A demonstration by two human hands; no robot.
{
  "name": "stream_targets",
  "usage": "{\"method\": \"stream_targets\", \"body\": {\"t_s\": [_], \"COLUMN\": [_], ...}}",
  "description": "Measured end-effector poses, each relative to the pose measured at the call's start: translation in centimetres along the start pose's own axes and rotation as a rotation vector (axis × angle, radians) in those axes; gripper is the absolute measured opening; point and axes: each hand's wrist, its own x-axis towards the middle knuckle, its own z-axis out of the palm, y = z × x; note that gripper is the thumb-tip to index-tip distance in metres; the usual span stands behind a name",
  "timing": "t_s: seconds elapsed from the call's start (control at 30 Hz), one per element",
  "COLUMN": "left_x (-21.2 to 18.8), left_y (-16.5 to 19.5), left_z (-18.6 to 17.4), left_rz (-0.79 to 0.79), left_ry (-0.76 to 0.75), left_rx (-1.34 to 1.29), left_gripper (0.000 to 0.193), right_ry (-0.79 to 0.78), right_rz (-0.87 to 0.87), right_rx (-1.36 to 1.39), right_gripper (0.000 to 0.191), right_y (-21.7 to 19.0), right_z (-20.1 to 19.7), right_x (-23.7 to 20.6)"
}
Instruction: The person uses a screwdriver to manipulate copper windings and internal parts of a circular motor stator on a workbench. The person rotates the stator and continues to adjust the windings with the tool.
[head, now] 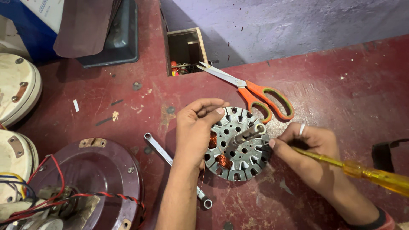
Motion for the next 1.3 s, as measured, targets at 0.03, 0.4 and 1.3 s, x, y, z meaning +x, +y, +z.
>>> {"method": "stream_targets", "body": {"t_s": [0.03, 0.4, 1.3], "left_x": [0.0, 0.2, -0.5], "left_y": [0.0, -0.6, 0.2], "left_z": [0.0, 0.4, -0.2], "left_rz": [-0.007, 0.054, 0.134], "left_ry": [0.007, 0.086, -0.181], "left_rx": [-0.005, -0.034, 0.190], "left_gripper": [0.019, 0.020, 0.041], "right_ry": [0.006, 0.229, 0.169], "right_rz": [0.044, 0.097, 0.124], "right_rx": [0.014, 0.165, 0.239], "right_gripper": [0.013, 0.016, 0.013], "right_y": [-0.1, -0.9, 0.4], "right_z": [0.1, 0.6, 0.8], "right_x": [0.1, 0.8, 1.6]}}
